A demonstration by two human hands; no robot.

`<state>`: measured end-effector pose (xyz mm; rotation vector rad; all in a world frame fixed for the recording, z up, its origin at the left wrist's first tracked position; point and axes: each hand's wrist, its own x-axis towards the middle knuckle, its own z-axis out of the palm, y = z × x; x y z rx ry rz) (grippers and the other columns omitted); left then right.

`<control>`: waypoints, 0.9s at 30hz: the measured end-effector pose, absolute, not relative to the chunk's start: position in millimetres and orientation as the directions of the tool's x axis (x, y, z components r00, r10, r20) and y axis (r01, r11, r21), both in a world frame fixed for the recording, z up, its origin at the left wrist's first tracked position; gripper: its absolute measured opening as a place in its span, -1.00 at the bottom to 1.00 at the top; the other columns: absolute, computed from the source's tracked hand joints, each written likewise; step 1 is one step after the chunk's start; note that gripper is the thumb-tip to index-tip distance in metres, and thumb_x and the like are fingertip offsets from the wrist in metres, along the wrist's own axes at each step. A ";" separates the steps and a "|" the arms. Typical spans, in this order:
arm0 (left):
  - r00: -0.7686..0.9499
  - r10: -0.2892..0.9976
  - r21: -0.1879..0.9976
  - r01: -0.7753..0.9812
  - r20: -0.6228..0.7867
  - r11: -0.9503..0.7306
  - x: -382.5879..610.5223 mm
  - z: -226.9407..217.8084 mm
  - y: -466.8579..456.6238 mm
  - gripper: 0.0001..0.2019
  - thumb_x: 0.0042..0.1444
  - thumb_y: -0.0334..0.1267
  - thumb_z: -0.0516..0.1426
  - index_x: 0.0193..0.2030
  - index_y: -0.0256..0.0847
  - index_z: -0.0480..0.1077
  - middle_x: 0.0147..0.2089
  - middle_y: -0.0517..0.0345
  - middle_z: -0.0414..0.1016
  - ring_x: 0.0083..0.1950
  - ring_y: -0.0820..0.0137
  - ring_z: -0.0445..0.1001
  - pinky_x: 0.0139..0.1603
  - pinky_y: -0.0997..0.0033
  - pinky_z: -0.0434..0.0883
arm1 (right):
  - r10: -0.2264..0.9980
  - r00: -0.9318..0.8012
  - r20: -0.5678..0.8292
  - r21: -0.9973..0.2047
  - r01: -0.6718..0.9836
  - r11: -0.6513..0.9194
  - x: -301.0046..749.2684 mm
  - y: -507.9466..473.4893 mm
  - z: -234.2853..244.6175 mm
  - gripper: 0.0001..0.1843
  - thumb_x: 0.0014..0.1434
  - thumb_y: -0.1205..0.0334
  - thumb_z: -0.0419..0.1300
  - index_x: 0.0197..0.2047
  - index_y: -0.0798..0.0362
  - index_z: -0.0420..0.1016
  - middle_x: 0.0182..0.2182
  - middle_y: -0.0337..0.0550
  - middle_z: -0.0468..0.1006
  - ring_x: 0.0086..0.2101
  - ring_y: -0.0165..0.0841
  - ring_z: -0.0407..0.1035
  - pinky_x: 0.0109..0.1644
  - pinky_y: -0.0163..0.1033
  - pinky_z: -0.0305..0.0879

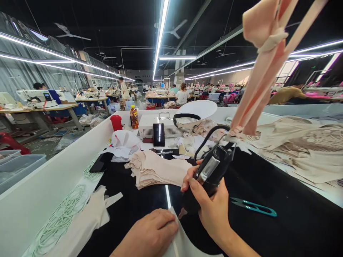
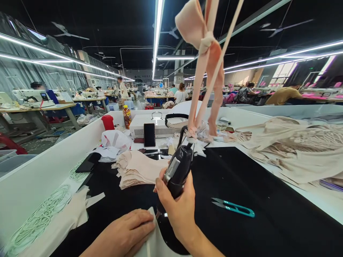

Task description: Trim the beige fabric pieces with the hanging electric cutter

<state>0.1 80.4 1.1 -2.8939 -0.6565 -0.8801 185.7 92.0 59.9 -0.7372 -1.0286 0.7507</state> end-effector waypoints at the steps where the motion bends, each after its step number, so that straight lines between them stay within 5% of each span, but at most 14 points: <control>1: 0.751 0.391 0.084 0.413 0.531 -0.907 -0.2 1.2 80.2 -0.77 0.51 -0.39 -0.01 0.06 -0.25 0.48 -0.02 0.02 0.61 0.03 0.32 0.66 0.11 0.43 0.60 | 0.822 0.323 0.469 -0.816 -0.197 0.543 186.9 90.3 59.5 -0.63 0.25 0.14 0.44 0.02 -0.15 0.38 -0.35 -0.37 0.57 -0.49 -0.40 0.49 -0.34 -0.27 0.50; 27: 0.757 0.477 0.147 0.463 0.447 -0.874 -5.5 2.0 76.3 -0.79 0.48 -0.29 0.08 0.11 -0.12 0.51 0.08 0.01 0.61 0.09 0.26 0.65 0.14 0.38 0.58 | 0.822 0.338 0.458 -0.803 -0.239 0.546 187.0 83.3 63.8 -0.61 0.24 0.16 0.45 0.02 -0.14 0.37 -0.35 -0.35 0.57 -0.50 -0.41 0.48 -0.37 -0.28 0.50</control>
